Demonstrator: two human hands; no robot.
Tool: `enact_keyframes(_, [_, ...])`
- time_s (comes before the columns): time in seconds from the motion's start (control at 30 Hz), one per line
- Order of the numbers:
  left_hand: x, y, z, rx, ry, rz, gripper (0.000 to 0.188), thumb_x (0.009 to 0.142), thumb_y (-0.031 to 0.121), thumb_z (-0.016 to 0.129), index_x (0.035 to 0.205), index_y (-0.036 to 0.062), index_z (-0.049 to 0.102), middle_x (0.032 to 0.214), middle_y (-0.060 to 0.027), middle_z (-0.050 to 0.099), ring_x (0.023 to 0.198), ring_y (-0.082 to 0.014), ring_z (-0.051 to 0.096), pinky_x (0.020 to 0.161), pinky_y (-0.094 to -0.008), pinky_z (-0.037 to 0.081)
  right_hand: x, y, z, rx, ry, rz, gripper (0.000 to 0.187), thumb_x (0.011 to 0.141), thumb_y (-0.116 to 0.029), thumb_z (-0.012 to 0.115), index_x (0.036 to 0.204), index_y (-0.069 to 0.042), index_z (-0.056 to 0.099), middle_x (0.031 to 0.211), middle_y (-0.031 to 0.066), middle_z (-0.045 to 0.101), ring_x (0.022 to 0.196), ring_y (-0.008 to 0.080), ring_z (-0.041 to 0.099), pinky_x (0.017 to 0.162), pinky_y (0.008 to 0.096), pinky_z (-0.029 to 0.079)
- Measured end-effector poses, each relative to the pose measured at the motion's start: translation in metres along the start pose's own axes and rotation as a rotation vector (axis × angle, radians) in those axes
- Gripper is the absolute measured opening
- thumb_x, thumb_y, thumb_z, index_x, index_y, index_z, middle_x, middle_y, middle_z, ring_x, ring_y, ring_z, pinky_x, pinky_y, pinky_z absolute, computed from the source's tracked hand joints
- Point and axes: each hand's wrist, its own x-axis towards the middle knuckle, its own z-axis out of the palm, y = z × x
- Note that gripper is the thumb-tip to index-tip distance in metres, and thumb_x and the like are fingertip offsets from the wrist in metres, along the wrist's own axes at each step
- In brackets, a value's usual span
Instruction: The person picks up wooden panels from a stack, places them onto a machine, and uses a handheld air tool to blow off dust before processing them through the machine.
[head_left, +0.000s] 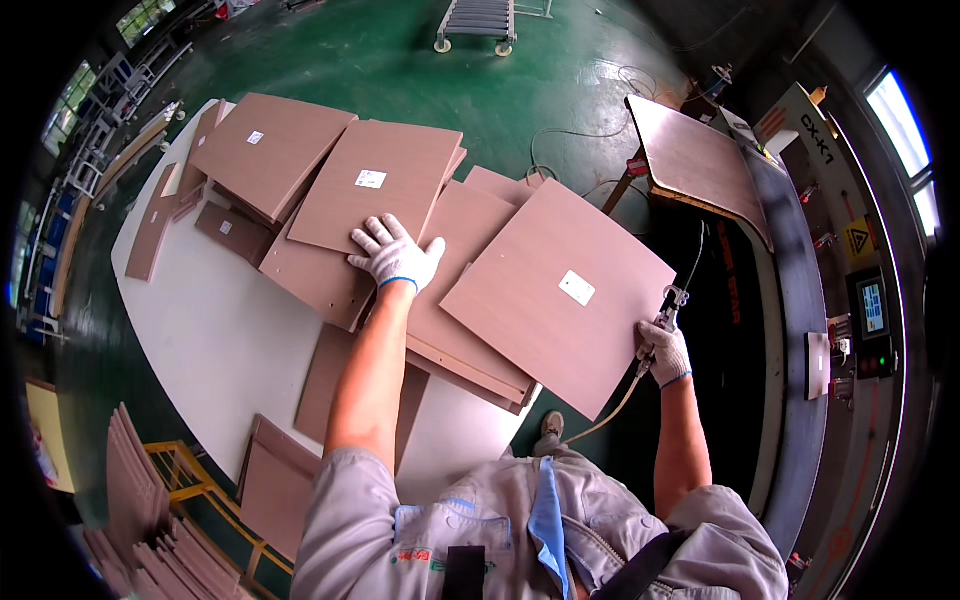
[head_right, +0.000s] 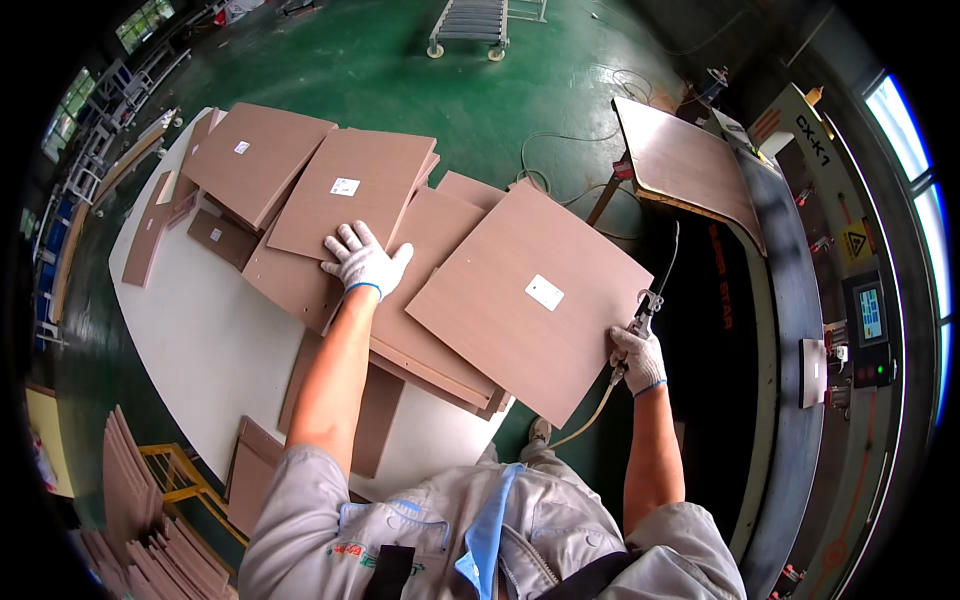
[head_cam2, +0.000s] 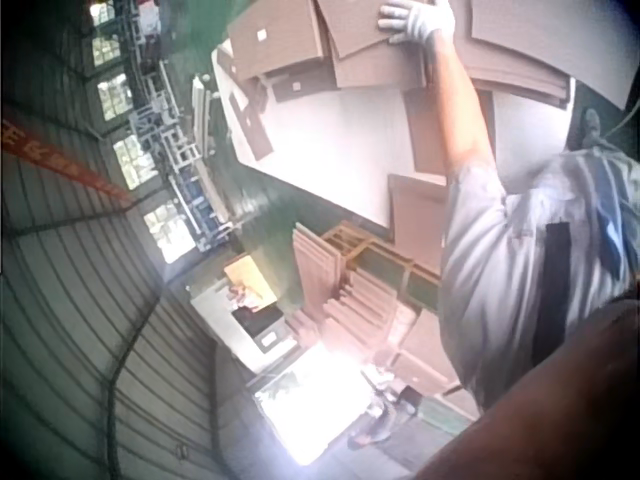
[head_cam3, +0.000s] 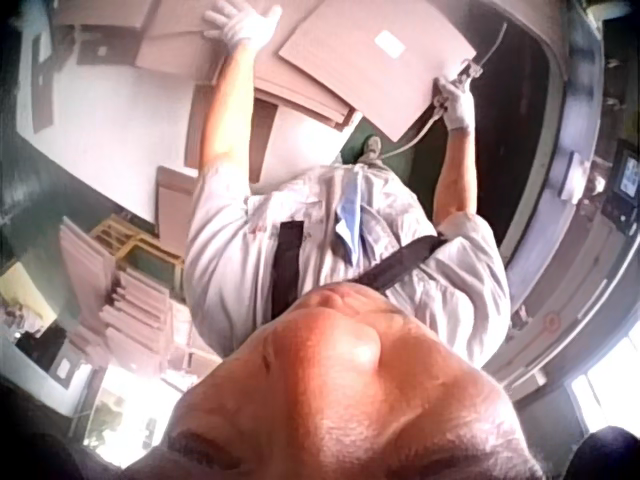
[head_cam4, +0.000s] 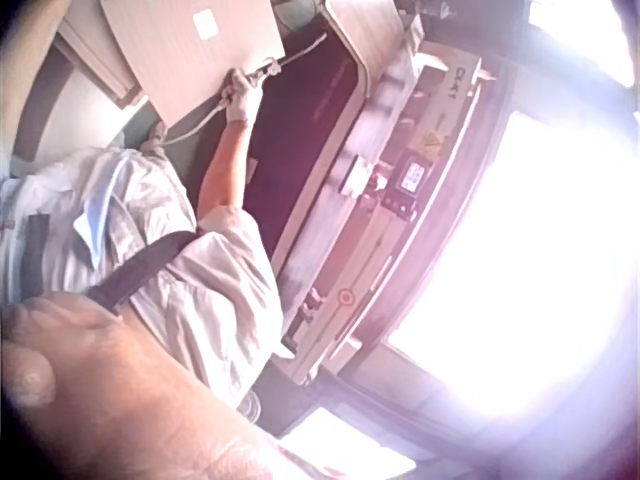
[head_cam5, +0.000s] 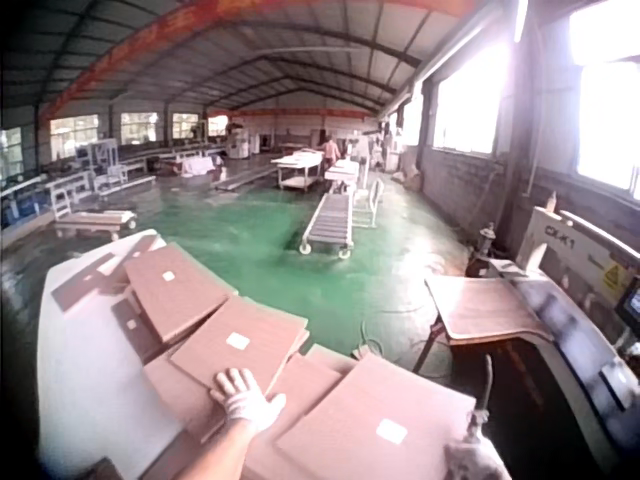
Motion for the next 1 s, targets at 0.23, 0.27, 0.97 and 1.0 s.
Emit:
enact_keyframes(0.23, [0.002, -0.066, 0.025, 0.011, 0.221, 0.248, 0.081, 0.1, 0.049, 0.058, 0.164, 0.0036, 0.035, 0.172, -0.0215, 0.03, 0.159, -0.0478, 0.022, 0.125, -0.067, 0.024, -0.006, -0.01, -0.079, -0.087, -0.06, -0.035, 0.012, 0.088, -0.012, 0.067, 0.096, -0.004, 0.066, 0.067, 0.0003, 0.058, 0.054, 0.0139, 0.054, 0.053, 0.0289, 0.043])
enact_keyframes(0.27, [0.005, -0.093, 0.026, 0.019, 0.254, 0.296, 0.079, 0.101, 0.046, 0.059, 0.163, 0.0028, 0.036, 0.171, -0.0225, 0.032, 0.159, -0.0474, 0.023, 0.126, -0.0635, 0.026, -0.004, -0.009, -0.091, 0.001, -0.134, -0.049, 0.013, 0.089, -0.011, 0.067, 0.099, -0.004, 0.067, 0.07, 0.0006, 0.062, 0.056, 0.014, 0.056, 0.054, 0.0289, 0.044])
enact_keyframes(0.97, [-0.125, -0.114, 0.081, -0.629, 0.471, 0.212, 0.057, 0.094, 0.028, 0.079, 0.14, 0.0019, 0.058, 0.143, -0.0232, 0.054, 0.128, -0.0425, 0.059, 0.109, -0.0497, 0.051, 0.02, 0.006, -0.067, 0.04, -0.142, -0.023, 0.008, 0.091, -0.014, 0.07, 0.098, -0.009, 0.068, 0.075, -0.0031, 0.062, 0.062, 0.01, 0.055, 0.058, 0.0263, 0.045])
enact_keyframes(1.0, [-0.127, -0.11, 0.083, -0.629, 0.47, 0.18, 0.059, 0.093, 0.027, 0.08, 0.141, 0.0022, 0.057, 0.143, -0.0229, 0.054, 0.128, -0.0426, 0.059, 0.109, -0.0497, 0.051, 0.01, 0.011, -0.061, 0.111, -0.096, -0.022, 0.01, 0.091, -0.013, 0.072, 0.098, -0.008, 0.069, 0.077, -0.0024, 0.065, 0.063, 0.0108, 0.057, 0.06, 0.0266, 0.047])
